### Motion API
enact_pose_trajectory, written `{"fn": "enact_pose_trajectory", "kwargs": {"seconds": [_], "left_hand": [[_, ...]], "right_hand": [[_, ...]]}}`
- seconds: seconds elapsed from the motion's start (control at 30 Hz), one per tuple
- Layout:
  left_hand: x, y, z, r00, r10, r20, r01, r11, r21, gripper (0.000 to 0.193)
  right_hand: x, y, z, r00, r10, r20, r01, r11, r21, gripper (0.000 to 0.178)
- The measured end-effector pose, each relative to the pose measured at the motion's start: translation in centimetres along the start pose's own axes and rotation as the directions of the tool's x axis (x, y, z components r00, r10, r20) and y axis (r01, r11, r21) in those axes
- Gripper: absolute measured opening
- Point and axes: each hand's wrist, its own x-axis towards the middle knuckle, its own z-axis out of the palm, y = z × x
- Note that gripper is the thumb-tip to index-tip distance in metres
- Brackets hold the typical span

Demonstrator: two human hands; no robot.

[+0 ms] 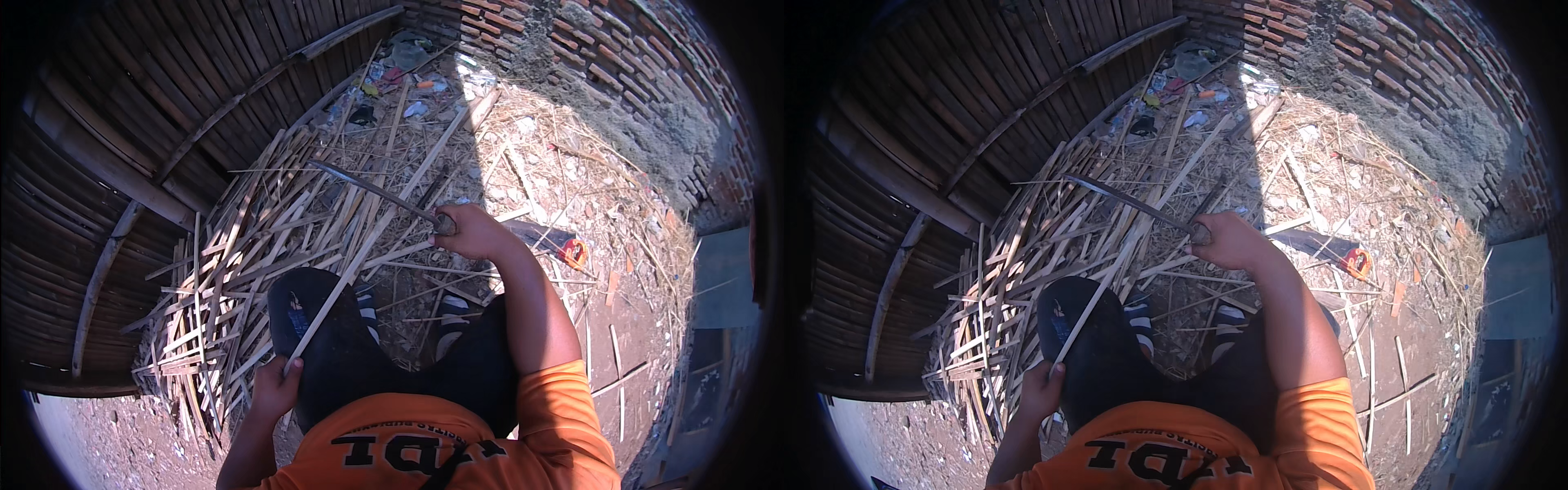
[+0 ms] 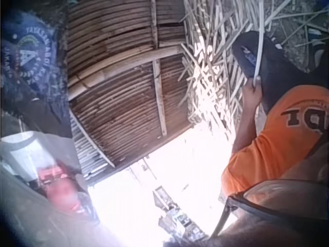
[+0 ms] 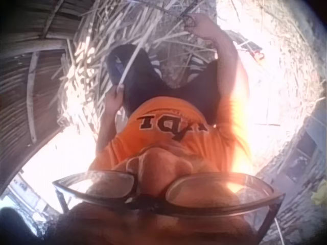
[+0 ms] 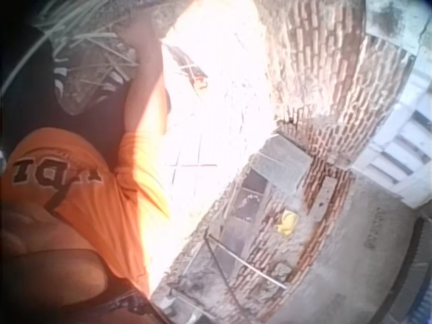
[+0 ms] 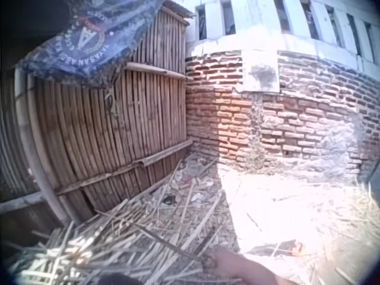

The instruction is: The person uses a billhook tool to shave and smooth long strips of bamboo, holding the bamboo in one hand and scraping the tool along its surface while sitting on the ground.

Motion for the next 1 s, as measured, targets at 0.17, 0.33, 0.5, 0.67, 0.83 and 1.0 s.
{"fn": "enact_pose_trajectory", "kwargs": {"seconds": [0.17, 0.33, 0.5, 0.67, 0.83, 1.0], "left_hand": [[-0.4, -0.6, 0.1, 0.999, 0.026, -0.019, -0.024, 0.996, 0.082, 0.048], [-0.6, -0.7, 0.7, 0.995, 0.066, -0.079, -0.06, 0.995, 0.083, 0.047], [-0.5, -1.8, 0.6, 0.991, 0.114, -0.074, -0.114, 0.993, 0.011, 0.046], [-0.4, -0.4, 0.2, 0.995, 0.086, -0.045, -0.085, 0.996, 0.033, 0.046], [-0.3, -1.0, 0.4, 0.993, 0.099, -0.056, -0.097, 0.994, 0.045, 0.046], [0.0, -1.2, 0.3, 0.996, 0.076, -0.042, -0.072, 0.993, 0.093, 0.049]], "right_hand": [[-1.6, -7.2, 0.4, 0.917, -0.163, 0.364, 0.223, 0.966, -0.13, 0.049], [0.7, 0.2, -1.1, 0.989, 0.093, 0.114, -0.106, 0.988, 0.113, 0.054], [0.4, -0.2, -0.1, 1.0, 0.01, -0.024, -0.008, 0.998, 0.069, 0.052], [-1.6, -5.7, 0.2, 0.943, -0.2, 0.265, 0.221, 0.974, -0.055, 0.045], [0.1, 0.7, -1.0, 0.996, 0.008, 0.09, -0.013, 0.998, 0.062, 0.05], [0.1, -0.1, -0.9, 0.998, 0.051, 0.026, -0.053, 0.996, 0.073, 0.059]]}}
